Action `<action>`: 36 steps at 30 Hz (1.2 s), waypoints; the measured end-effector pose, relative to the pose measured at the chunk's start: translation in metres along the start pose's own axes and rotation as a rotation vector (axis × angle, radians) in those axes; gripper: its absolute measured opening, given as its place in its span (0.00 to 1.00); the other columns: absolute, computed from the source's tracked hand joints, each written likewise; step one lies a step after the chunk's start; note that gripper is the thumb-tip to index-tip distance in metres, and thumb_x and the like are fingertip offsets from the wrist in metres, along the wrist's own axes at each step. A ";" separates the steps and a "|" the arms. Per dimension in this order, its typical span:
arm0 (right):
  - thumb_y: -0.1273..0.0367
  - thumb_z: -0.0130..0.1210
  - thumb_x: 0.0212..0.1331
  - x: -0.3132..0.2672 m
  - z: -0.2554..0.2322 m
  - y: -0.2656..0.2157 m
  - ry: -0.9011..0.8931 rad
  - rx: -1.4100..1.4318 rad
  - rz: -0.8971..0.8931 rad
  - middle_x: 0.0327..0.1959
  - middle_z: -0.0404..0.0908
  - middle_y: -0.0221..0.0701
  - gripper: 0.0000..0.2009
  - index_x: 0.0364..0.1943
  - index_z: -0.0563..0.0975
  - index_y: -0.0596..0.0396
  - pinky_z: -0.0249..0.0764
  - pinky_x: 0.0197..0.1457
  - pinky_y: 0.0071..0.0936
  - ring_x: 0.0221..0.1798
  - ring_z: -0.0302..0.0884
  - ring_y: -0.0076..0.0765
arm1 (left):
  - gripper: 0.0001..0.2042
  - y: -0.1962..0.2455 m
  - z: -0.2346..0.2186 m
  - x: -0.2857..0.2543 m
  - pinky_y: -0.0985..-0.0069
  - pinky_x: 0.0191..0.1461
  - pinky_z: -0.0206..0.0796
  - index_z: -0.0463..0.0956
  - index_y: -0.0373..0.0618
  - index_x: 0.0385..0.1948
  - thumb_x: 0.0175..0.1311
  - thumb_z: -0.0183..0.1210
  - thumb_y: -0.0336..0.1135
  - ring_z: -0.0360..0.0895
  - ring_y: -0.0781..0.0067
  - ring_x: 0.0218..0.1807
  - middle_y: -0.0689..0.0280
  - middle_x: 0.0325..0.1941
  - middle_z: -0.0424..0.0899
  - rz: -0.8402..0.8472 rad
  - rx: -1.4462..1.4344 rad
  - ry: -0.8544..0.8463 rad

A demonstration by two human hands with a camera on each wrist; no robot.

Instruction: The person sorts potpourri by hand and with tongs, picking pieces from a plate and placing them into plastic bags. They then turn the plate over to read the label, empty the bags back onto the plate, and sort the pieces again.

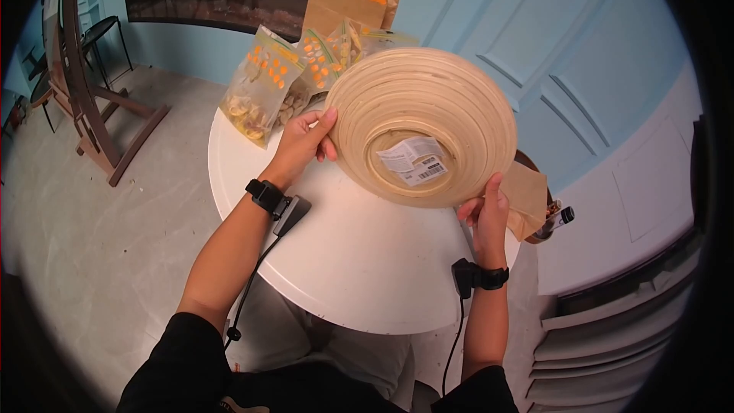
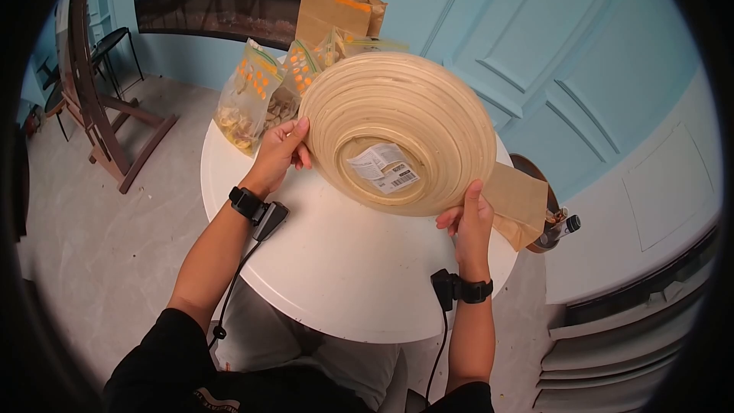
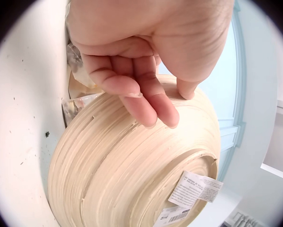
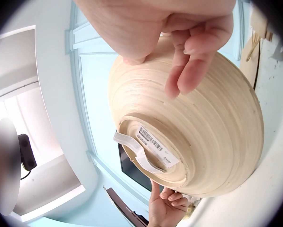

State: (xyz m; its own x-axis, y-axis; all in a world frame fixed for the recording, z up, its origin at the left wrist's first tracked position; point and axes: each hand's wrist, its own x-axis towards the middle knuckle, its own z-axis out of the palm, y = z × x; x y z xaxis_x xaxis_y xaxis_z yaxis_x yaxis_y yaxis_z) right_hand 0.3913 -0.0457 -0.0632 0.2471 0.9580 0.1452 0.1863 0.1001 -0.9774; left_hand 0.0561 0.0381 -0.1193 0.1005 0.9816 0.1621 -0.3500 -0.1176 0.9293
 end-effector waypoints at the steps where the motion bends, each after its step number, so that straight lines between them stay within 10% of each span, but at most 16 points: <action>1: 0.38 0.40 0.72 0.000 0.000 0.000 -0.002 0.000 -0.001 0.13 0.79 0.29 0.32 0.33 0.78 0.55 0.61 0.16 0.13 0.15 0.75 0.19 | 0.20 0.000 0.000 -0.001 0.87 0.23 0.61 0.79 0.43 0.39 0.74 0.57 0.54 0.75 0.85 0.18 0.68 0.17 0.82 -0.005 0.000 -0.001; 12: 0.47 0.51 0.73 0.006 -0.015 0.020 -0.075 -0.151 0.107 0.24 0.83 0.29 0.23 0.38 0.79 0.54 0.64 0.24 0.13 0.24 0.76 0.18 | 0.19 0.003 0.001 -0.004 0.86 0.24 0.62 0.79 0.43 0.39 0.71 0.61 0.53 0.75 0.84 0.18 0.68 0.17 0.82 0.003 0.024 -0.005; 15: 0.62 0.60 0.70 0.007 -0.012 0.057 -0.101 -0.660 -0.374 0.38 0.86 0.31 0.11 0.45 0.80 0.55 0.71 0.40 0.16 0.37 0.80 0.20 | 0.19 0.002 0.000 -0.002 0.86 0.24 0.62 0.79 0.43 0.39 0.71 0.61 0.53 0.75 0.84 0.18 0.69 0.17 0.81 -0.006 0.034 -0.004; 18: 0.75 0.62 0.65 -0.002 0.000 0.051 -0.256 0.064 0.051 0.48 0.84 0.30 0.10 0.49 0.80 0.58 0.71 0.56 0.21 0.49 0.79 0.23 | 0.19 0.000 -0.001 -0.001 0.86 0.24 0.62 0.78 0.43 0.40 0.72 0.60 0.54 0.75 0.84 0.18 0.68 0.18 0.82 0.004 0.053 -0.013; 27: 0.77 0.55 0.69 0.006 -0.021 0.040 -0.282 0.569 -0.258 0.56 0.83 0.34 0.14 0.57 0.75 0.60 0.73 0.62 0.26 0.54 0.81 0.27 | 0.21 -0.006 -0.003 -0.003 0.83 0.29 0.67 0.77 0.45 0.44 0.76 0.52 0.56 0.79 0.84 0.28 0.71 0.25 0.81 0.023 0.069 -0.175; 36: 0.65 0.55 0.74 0.024 -0.032 -0.033 -0.361 0.435 -0.045 0.53 0.84 0.40 0.18 0.57 0.75 0.67 0.79 0.58 0.28 0.52 0.83 0.30 | 0.20 0.010 0.008 -0.015 0.77 0.52 0.77 0.75 0.36 0.58 0.73 0.60 0.41 0.84 0.75 0.48 0.62 0.51 0.86 -0.090 -0.377 -0.261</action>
State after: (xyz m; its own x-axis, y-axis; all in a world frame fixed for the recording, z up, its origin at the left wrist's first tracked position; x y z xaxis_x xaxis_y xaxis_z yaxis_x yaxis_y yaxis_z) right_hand 0.4217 -0.0349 -0.0225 -0.1073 0.9737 0.2010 -0.2385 0.1711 -0.9560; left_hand 0.0583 0.0214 -0.1096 0.3598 0.9092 0.2094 -0.6384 0.0762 0.7659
